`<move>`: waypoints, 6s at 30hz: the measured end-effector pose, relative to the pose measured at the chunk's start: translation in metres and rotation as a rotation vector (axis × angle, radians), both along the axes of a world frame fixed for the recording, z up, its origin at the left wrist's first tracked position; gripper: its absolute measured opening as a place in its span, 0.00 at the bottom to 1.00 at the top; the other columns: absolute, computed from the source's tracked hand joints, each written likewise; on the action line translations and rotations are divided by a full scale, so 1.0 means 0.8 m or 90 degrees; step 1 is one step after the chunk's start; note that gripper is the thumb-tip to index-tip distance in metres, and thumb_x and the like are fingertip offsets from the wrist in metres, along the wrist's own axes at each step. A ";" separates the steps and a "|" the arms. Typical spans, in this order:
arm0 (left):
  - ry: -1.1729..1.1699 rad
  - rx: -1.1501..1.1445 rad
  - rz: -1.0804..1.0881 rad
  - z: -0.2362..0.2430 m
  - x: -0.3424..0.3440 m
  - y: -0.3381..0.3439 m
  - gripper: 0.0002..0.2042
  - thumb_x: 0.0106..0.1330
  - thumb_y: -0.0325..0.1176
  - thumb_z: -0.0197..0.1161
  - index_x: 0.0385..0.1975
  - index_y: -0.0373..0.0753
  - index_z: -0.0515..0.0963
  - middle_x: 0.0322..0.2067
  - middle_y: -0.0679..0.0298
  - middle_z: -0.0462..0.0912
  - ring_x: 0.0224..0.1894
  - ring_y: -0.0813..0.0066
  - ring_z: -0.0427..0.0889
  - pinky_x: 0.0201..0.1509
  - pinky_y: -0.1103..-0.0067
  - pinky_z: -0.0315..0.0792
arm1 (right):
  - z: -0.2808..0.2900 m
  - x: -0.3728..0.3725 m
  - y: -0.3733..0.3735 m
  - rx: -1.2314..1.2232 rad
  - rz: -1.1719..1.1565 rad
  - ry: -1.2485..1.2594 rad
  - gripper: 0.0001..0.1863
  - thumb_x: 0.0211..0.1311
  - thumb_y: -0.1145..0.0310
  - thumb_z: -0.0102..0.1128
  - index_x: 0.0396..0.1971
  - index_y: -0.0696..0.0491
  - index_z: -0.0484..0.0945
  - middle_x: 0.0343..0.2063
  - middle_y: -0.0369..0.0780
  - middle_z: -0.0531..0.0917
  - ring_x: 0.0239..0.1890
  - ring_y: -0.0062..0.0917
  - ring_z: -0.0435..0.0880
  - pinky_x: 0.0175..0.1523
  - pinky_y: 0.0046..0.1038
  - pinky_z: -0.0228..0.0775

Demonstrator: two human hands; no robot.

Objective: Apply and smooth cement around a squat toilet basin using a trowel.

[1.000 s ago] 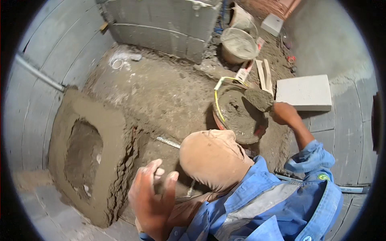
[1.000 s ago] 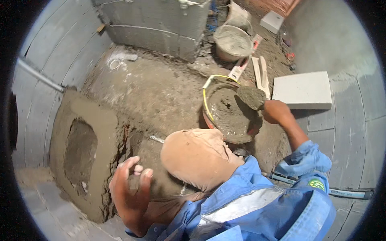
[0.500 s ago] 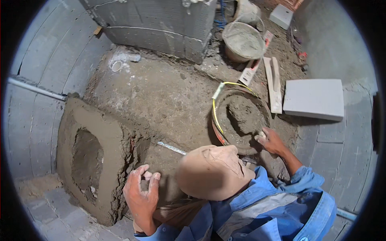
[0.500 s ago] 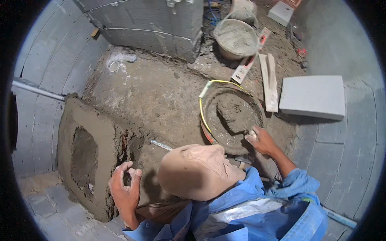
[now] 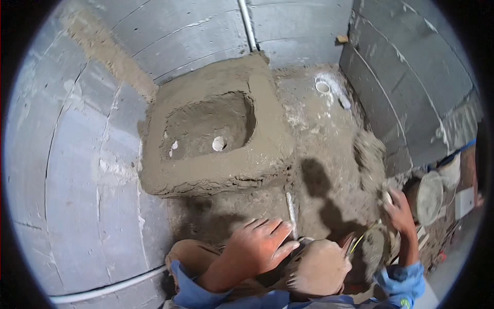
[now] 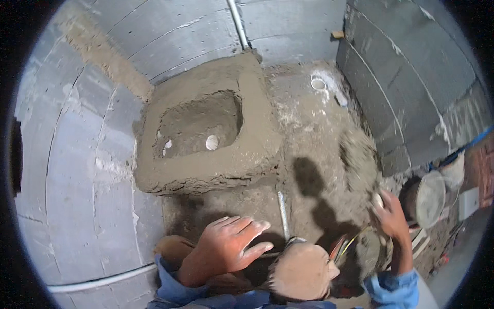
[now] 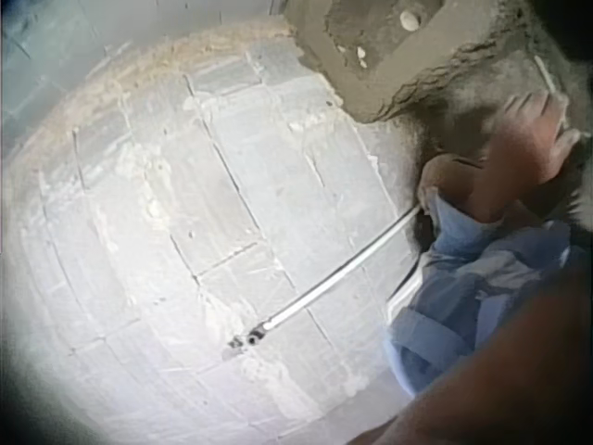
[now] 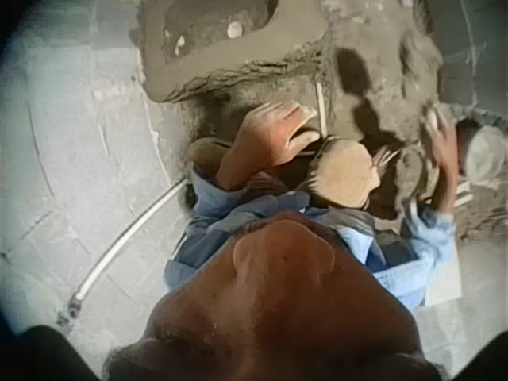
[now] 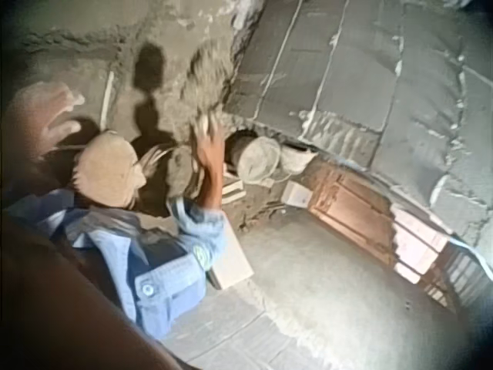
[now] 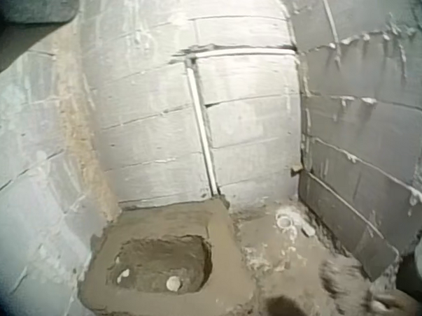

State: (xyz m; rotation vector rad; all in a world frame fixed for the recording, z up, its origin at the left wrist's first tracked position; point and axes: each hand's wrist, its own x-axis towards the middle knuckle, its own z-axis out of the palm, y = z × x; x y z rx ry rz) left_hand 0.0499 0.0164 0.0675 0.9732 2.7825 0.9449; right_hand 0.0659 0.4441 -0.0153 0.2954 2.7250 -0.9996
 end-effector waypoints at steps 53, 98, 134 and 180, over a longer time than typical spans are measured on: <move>-0.165 0.750 0.005 0.004 -0.134 -0.143 0.16 0.75 0.39 0.52 0.39 0.30 0.78 0.30 0.55 0.81 0.31 0.70 0.80 0.35 0.75 0.73 | -0.131 -0.549 -0.507 -0.442 0.075 -0.086 0.18 0.68 0.55 0.57 0.29 0.56 0.77 0.22 0.42 0.80 0.20 0.31 0.80 0.23 0.36 0.74; -0.165 0.716 0.040 0.007 -0.135 -0.190 0.21 0.75 0.46 0.49 0.36 0.31 0.78 0.29 0.54 0.80 0.31 0.64 0.81 0.37 0.74 0.73 | -0.103 -0.523 -0.643 -0.166 0.152 -0.106 0.21 0.65 0.68 0.46 0.56 0.41 0.81 0.18 0.37 0.76 0.21 0.27 0.80 0.28 0.35 0.75; -0.236 0.656 -0.016 0.015 -0.126 -0.192 0.20 0.74 0.48 0.50 0.38 0.34 0.77 0.34 0.52 0.81 0.38 0.53 0.83 0.42 0.67 0.75 | -0.135 -0.568 -0.511 0.064 0.113 -0.052 0.12 0.63 0.67 0.52 0.31 0.59 0.82 0.20 0.46 0.83 0.23 0.32 0.85 0.28 0.38 0.77; -0.133 0.825 0.070 0.019 -0.122 -0.260 0.17 0.73 0.46 0.54 0.34 0.36 0.77 0.26 0.57 0.78 0.26 0.61 0.78 0.32 0.70 0.70 | -0.099 -0.559 -0.879 -0.242 0.233 -0.271 0.17 0.56 0.63 0.58 0.40 0.59 0.84 0.31 0.49 0.86 0.27 0.34 0.84 0.32 0.38 0.76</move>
